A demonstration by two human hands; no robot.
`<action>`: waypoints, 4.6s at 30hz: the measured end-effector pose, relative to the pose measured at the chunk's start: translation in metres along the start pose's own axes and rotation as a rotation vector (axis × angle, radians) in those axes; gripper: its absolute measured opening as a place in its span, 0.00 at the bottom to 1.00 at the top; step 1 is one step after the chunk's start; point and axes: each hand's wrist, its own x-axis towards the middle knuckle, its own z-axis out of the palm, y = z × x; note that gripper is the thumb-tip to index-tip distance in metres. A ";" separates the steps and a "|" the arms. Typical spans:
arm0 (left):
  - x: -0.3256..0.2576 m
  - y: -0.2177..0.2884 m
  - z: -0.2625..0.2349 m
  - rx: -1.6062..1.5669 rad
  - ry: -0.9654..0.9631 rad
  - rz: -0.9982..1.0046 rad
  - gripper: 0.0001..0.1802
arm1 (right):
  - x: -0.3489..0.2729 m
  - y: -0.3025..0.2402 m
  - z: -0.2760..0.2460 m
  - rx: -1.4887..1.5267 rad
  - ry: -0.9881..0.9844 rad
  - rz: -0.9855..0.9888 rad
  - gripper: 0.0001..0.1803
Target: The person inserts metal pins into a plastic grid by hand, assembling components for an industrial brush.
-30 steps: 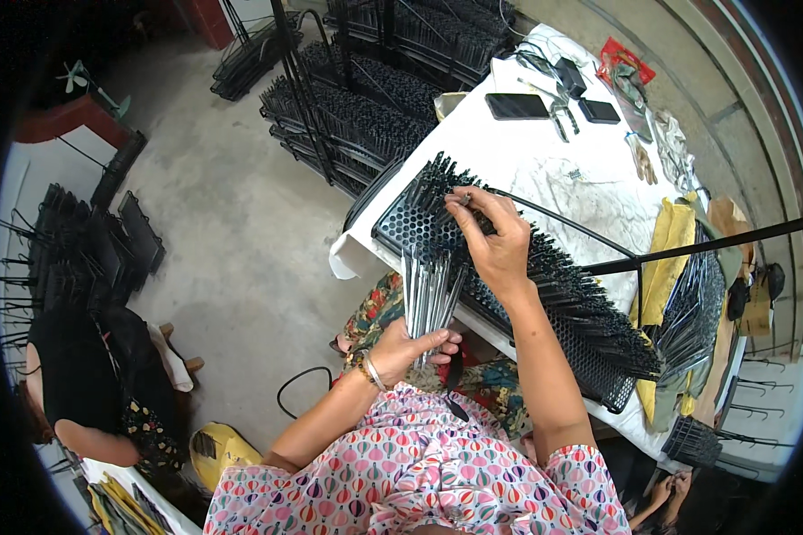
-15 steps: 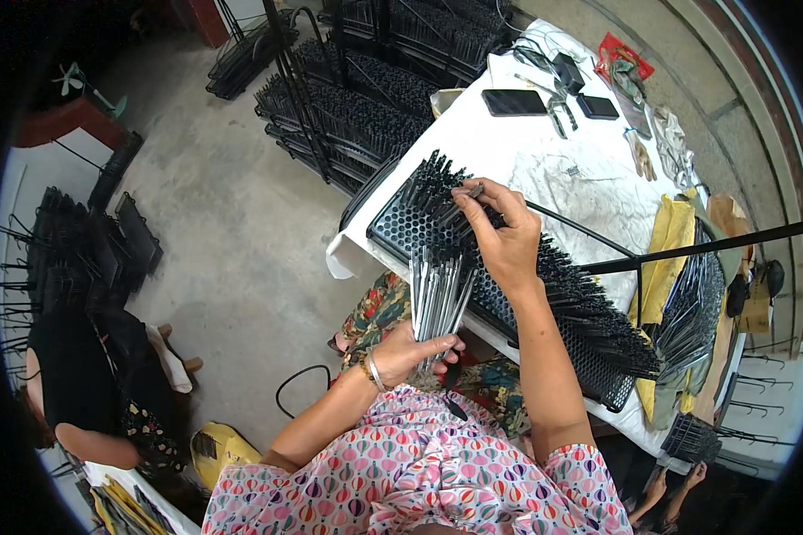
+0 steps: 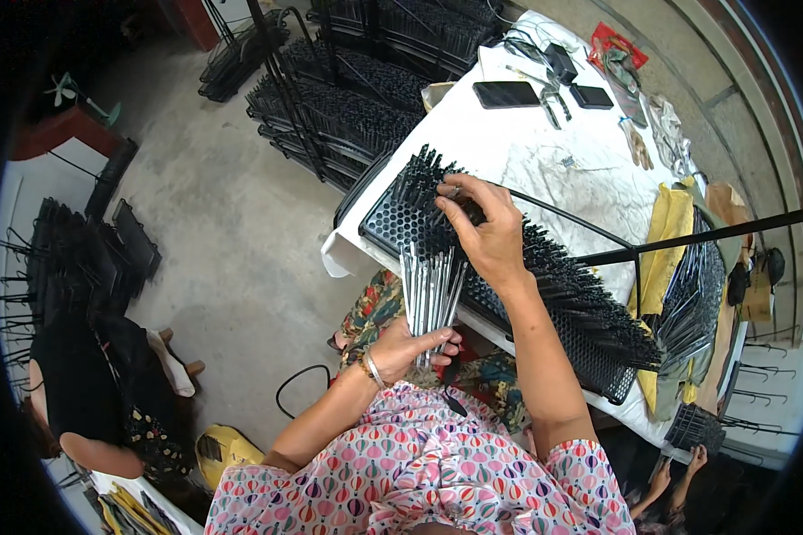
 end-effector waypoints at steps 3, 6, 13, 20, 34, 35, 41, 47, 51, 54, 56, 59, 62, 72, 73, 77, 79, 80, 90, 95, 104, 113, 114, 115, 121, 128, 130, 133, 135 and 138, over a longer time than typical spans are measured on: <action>0.000 0.000 0.003 -0.007 -0.007 0.019 0.11 | 0.000 0.001 -0.001 -0.103 -0.025 -0.104 0.15; 0.000 -0.001 0.005 0.038 -0.020 0.031 0.11 | -0.002 0.003 0.000 -0.258 -0.074 -0.295 0.15; -0.001 -0.002 0.005 0.065 0.019 0.088 0.11 | -0.009 -0.015 -0.033 -0.216 0.126 -0.143 0.11; -0.006 0.004 0.007 0.038 -0.068 0.123 0.13 | -0.070 -0.034 -0.045 0.105 0.032 0.544 0.16; -0.003 0.005 0.015 0.009 0.032 0.105 0.13 | -0.077 -0.014 -0.050 0.514 -0.024 0.856 0.13; 0.000 0.003 0.012 -0.017 0.037 0.109 0.13 | -0.077 -0.015 -0.053 0.504 -0.017 0.843 0.14; 0.004 -0.002 0.009 0.092 0.058 0.131 0.12 | -0.056 -0.024 -0.051 0.272 0.278 0.321 0.16; 0.003 -0.007 0.004 0.042 0.087 0.130 0.12 | -0.029 -0.002 -0.018 0.127 0.279 0.006 0.15; 0.003 -0.004 0.005 0.043 0.083 0.135 0.13 | -0.024 0.006 -0.007 0.066 0.248 -0.036 0.17; 0.002 -0.004 0.003 0.001 0.072 0.130 0.13 | -0.021 0.006 -0.003 -0.059 0.231 -0.090 0.17; 0.002 -0.003 0.004 0.020 0.070 0.139 0.13 | -0.018 0.004 -0.004 -0.098 0.236 -0.120 0.17; 0.003 -0.005 0.002 0.010 0.057 0.136 0.13 | -0.015 0.003 -0.007 -0.162 0.210 -0.137 0.17; 0.005 -0.007 0.001 -0.003 0.048 0.148 0.12 | -0.014 0.003 -0.007 -0.142 0.190 -0.128 0.16; 0.007 -0.005 0.000 -0.043 0.023 0.147 0.11 | -0.015 -0.002 -0.015 -0.394 0.115 -0.292 0.13; 0.007 -0.005 0.001 -0.042 0.030 0.138 0.11 | -0.018 -0.008 -0.025 -0.361 0.134 -0.250 0.13; 0.004 -0.001 0.000 -0.065 0.036 0.118 0.12 | -0.053 -0.013 -0.054 -0.174 -0.179 -0.282 0.15; 0.002 0.001 0.003 -0.096 0.059 0.135 0.12 | -0.076 -0.019 -0.058 -0.100 -0.412 -0.284 0.18; 0.001 0.001 0.005 -0.124 0.079 0.152 0.12 | -0.089 -0.021 -0.057 -0.088 -0.482 -0.263 0.20; 0.006 0.000 0.004 0.024 0.148 0.173 0.12 | -0.131 0.001 -0.040 -0.241 -0.302 -0.506 0.16; 0.004 0.001 0.004 -0.004 0.164 0.130 0.12 | -0.129 0.002 -0.041 -0.237 -0.277 -0.568 0.14; 0.004 -0.004 0.004 0.105 0.100 0.114 0.14 | -0.063 -0.014 -0.048 0.031 0.252 -0.128 0.13; -0.001 -0.001 0.005 0.046 0.094 0.127 0.11 | -0.027 0.009 -0.023 0.143 0.269 0.052 0.12; -0.002 0.000 0.006 0.043 0.083 0.123 0.11 | -0.029 0.010 -0.023 0.094 0.260 0.063 0.13; -0.003 0.001 0.007 0.038 0.074 0.120 0.11 | -0.030 0.010 -0.022 0.047 0.248 0.073 0.14; -0.001 0.000 0.006 0.018 0.051 0.139 0.10 | -0.024 0.001 -0.020 -0.128 0.184 -0.050 0.14; 0.004 -0.004 0.006 0.048 0.047 0.177 0.12 | -0.019 0.006 -0.023 -0.313 0.058 -0.211 0.15; 0.004 -0.004 0.005 0.008 0.028 0.153 0.12 | -0.018 0.005 -0.028 -0.326 0.019 -0.252 0.14; 0.008 -0.008 0.002 0.003 0.069 0.142 0.11 | -0.022 0.008 -0.026 -0.322 -0.006 -0.199 0.14; 0.008 -0.005 0.005 0.019 0.071 0.136 0.11 | -0.022 0.009 -0.026 -0.318 0.023 -0.190 0.13; 0.006 -0.005 0.004 0.022 0.090 0.130 0.12 | -0.023 0.007 -0.020 -0.311 0.068 -0.199 0.13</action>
